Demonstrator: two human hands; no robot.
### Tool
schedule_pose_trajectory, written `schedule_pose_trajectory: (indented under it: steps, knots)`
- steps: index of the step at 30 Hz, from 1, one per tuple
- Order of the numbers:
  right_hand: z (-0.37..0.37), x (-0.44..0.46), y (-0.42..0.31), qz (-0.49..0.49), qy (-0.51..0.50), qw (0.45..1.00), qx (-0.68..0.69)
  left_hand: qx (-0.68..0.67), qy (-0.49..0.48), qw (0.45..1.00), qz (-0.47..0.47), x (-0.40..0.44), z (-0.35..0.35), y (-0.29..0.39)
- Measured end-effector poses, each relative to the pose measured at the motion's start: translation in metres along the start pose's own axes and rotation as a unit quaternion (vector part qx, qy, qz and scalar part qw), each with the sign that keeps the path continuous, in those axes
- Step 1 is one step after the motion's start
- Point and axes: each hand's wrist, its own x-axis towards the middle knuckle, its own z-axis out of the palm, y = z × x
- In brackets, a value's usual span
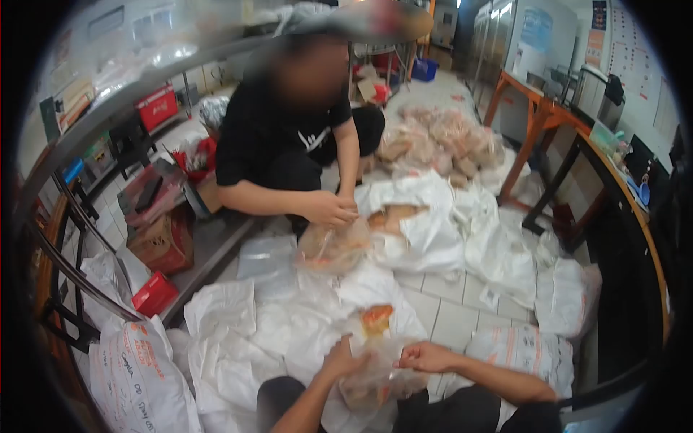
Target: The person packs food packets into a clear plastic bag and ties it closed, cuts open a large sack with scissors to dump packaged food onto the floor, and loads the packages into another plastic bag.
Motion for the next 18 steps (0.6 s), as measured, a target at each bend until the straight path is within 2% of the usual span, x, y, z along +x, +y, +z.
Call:
schedule_pose_trajectory:
  steps: [1,3,7,8,10,11,13,15,18]
  knots:
    - [0.003,-0.012,-0.012,-0.047,0.017,0.986,-0.161,-0.064,0.010,0.998,0.014,0.007,0.003,-0.011]
    - [-0.004,-0.035,-0.030,-0.038,0.082,0.969,-0.230,-0.080,0.059,0.995,0.020,0.008,-0.007,-0.010]
    - [-0.033,-0.064,-0.038,0.001,0.196,0.958,-0.209,-0.107,0.126,0.986,-0.021,-0.004,-0.037,0.005]
    - [-0.038,-0.066,-0.051,0.011,0.176,0.958,-0.224,-0.120,0.120,0.985,-0.026,-0.005,-0.042,0.008]
    - [-0.047,-0.071,-0.080,0.043,0.269,0.930,-0.246,-0.138,0.105,0.984,-0.030,-0.010,-0.046,0.011]
    - [-0.055,-0.070,-0.089,0.048,0.269,0.928,-0.252,-0.121,0.091,0.988,-0.029,-0.010,-0.048,0.014]
    - [-0.078,-0.069,-0.107,0.012,0.325,0.887,-0.329,-0.107,0.074,0.991,-0.020,-0.007,-0.053,0.018]
    - [-0.128,-0.063,-0.115,-0.045,0.378,0.856,-0.349,-0.118,0.060,0.991,-0.028,-0.005,-0.052,0.021]
    - [-0.233,-0.065,-0.135,-0.032,0.491,0.798,-0.348,-0.128,0.065,0.989,-0.017,-0.010,-0.053,0.032]
